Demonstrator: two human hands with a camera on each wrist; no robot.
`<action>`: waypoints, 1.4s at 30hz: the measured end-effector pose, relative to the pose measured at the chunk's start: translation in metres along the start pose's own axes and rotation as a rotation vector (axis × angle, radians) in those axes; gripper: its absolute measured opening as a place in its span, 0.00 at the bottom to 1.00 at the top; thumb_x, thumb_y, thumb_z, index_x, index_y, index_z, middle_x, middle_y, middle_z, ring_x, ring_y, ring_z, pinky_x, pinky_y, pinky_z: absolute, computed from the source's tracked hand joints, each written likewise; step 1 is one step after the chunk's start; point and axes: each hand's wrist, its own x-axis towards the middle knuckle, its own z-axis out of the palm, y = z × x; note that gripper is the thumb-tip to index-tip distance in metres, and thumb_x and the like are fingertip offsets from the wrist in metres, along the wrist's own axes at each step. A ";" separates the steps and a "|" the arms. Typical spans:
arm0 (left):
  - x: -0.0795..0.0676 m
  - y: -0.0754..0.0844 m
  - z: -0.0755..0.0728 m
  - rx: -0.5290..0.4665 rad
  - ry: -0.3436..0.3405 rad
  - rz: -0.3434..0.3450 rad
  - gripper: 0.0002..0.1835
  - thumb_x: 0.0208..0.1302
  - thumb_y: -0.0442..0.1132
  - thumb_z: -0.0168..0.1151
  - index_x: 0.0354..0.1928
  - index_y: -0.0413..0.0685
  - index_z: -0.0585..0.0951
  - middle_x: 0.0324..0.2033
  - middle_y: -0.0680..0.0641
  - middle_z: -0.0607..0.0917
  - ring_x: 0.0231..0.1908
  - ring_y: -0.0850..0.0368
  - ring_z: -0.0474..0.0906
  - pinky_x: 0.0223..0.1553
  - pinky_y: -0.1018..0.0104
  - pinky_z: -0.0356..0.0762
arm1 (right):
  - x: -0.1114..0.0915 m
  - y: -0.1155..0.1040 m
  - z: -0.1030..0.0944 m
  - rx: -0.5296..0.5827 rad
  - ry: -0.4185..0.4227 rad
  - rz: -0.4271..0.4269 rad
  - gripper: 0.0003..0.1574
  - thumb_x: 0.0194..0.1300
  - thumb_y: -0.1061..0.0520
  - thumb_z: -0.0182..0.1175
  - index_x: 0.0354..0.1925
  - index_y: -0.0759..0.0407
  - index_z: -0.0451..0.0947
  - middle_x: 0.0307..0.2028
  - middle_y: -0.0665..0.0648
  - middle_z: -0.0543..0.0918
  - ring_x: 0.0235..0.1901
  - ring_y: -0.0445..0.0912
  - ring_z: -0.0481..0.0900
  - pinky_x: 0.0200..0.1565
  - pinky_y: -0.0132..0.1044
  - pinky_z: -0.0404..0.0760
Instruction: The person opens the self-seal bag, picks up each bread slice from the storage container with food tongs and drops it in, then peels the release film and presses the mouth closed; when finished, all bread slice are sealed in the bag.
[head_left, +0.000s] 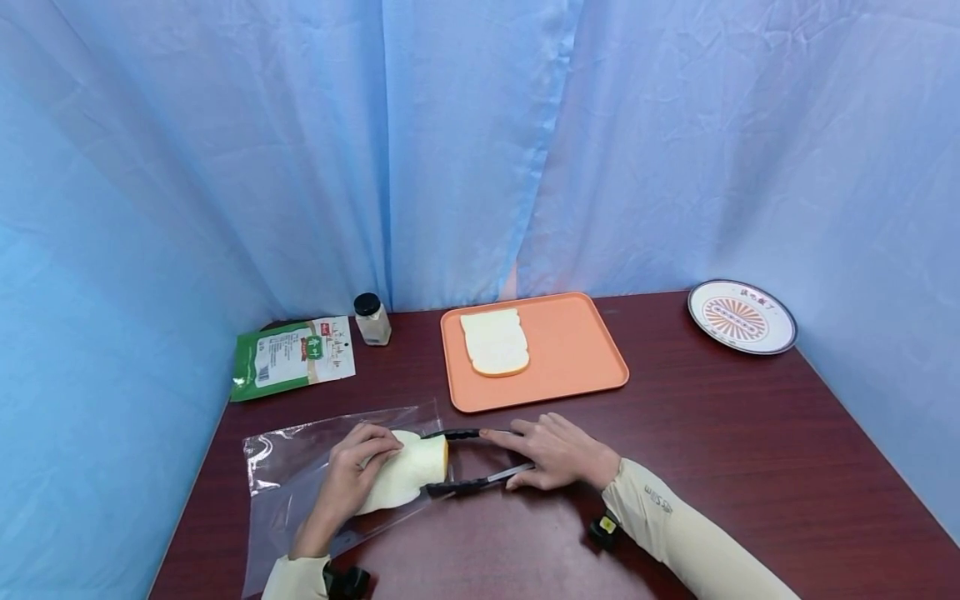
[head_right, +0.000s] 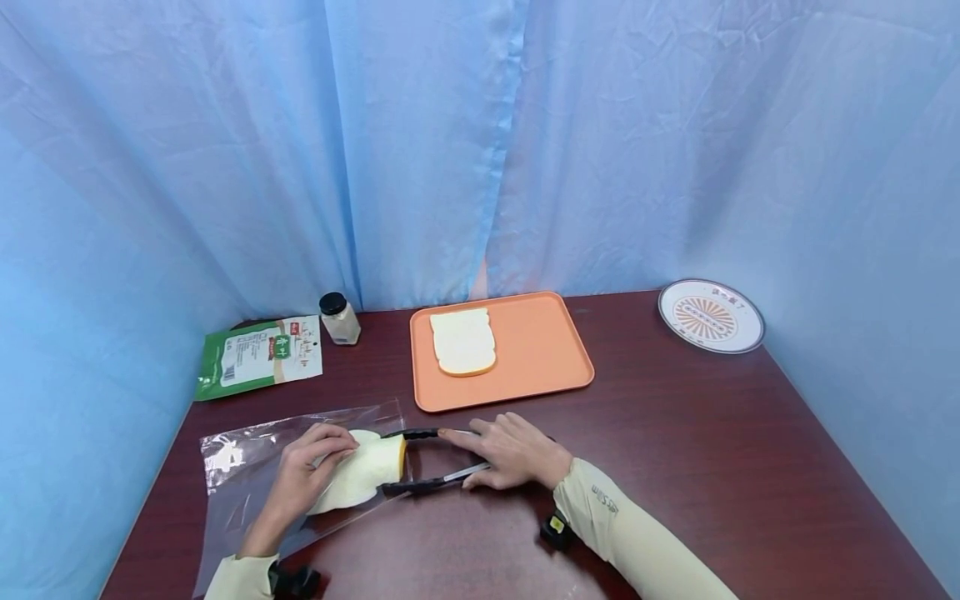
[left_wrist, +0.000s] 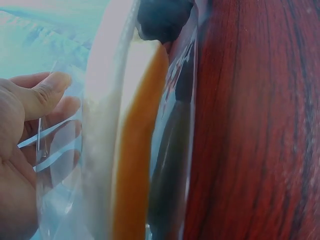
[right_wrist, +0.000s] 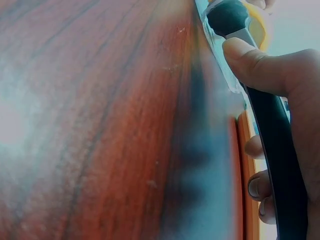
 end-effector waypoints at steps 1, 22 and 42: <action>0.000 -0.001 0.000 -0.004 0.002 0.003 0.15 0.45 0.18 0.72 0.31 0.45 0.88 0.32 0.48 0.86 0.36 0.54 0.80 0.39 0.80 0.74 | 0.000 0.000 0.000 -0.003 -0.002 0.000 0.48 0.60 0.24 0.60 0.71 0.44 0.68 0.32 0.49 0.81 0.14 0.40 0.53 0.19 0.29 0.47; -0.001 -0.005 0.000 -0.019 0.009 0.013 0.15 0.46 0.17 0.71 0.32 0.43 0.88 0.32 0.47 0.86 0.36 0.55 0.80 0.40 0.80 0.74 | 0.000 0.004 0.000 -0.030 0.063 -0.067 0.46 0.61 0.27 0.62 0.70 0.45 0.70 0.30 0.48 0.81 0.14 0.40 0.54 0.19 0.29 0.47; 0.004 0.003 0.002 0.088 -0.006 0.024 0.12 0.44 0.20 0.73 0.30 0.42 0.88 0.31 0.48 0.86 0.36 0.55 0.79 0.39 0.75 0.74 | 0.003 -0.001 0.000 -0.055 -0.017 -0.030 0.45 0.63 0.24 0.57 0.70 0.44 0.69 0.33 0.50 0.82 0.14 0.43 0.61 0.18 0.32 0.55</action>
